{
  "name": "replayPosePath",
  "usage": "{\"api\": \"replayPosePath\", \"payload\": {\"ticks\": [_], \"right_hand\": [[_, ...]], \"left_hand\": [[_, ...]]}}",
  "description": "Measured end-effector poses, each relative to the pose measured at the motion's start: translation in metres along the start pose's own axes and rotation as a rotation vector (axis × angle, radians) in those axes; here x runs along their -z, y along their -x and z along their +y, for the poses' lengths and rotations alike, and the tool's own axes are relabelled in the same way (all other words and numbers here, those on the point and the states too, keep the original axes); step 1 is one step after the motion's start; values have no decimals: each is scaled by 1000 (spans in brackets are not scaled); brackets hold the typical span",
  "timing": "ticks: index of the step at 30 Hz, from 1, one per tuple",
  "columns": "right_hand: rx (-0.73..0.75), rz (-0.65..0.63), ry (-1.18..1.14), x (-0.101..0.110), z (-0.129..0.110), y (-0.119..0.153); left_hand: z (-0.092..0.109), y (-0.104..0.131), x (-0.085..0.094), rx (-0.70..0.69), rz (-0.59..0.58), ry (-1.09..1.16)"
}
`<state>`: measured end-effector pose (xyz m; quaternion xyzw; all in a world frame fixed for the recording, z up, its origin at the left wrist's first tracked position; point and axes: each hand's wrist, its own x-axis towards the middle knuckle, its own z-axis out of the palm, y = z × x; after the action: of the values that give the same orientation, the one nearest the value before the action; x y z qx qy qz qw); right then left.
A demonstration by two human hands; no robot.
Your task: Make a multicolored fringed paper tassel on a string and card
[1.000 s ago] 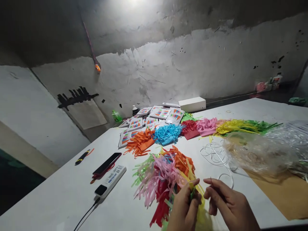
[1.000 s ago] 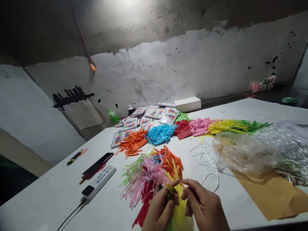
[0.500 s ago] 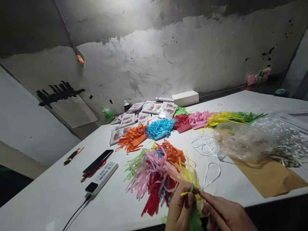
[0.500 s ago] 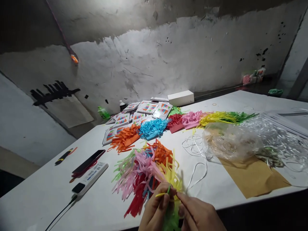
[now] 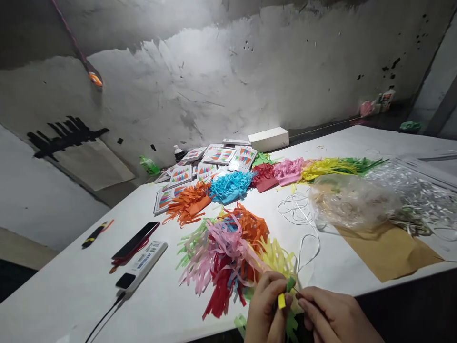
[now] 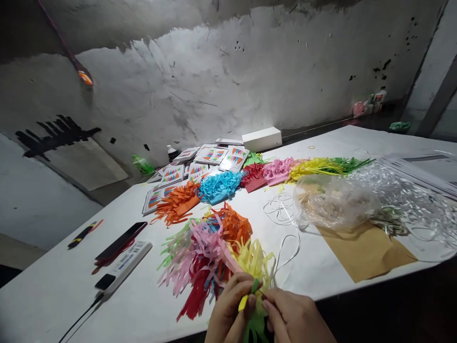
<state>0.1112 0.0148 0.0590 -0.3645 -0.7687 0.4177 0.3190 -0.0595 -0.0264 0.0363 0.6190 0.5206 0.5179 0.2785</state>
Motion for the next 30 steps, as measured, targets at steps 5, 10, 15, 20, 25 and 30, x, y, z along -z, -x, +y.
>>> {"api": "replayPosePath", "payload": {"ticks": [5, 10, 15, 20, 25, 30], "right_hand": [[-292, -162, -294, -1, 5, -3], [-396, -211, -713, -9, 16, -9], [-339, -192, -673, -10, 16, -11], [-304, -212, -713, -10, 14, -7], [-320, -187, -536, -13, 16, -3], [-298, -181, -391, -10, 18, -2]], "left_hand": [[-7, 4, -4, -81, -47, -67], [-10, 8, -5, -153, -63, -138], [-14, 11, -4, -161, -85, -207], [-11, 9, 7, -30, -114, -69], [-10, 10, 8, 116, -86, 19], [-14, 11, 0, -46, -45, -2]]}}
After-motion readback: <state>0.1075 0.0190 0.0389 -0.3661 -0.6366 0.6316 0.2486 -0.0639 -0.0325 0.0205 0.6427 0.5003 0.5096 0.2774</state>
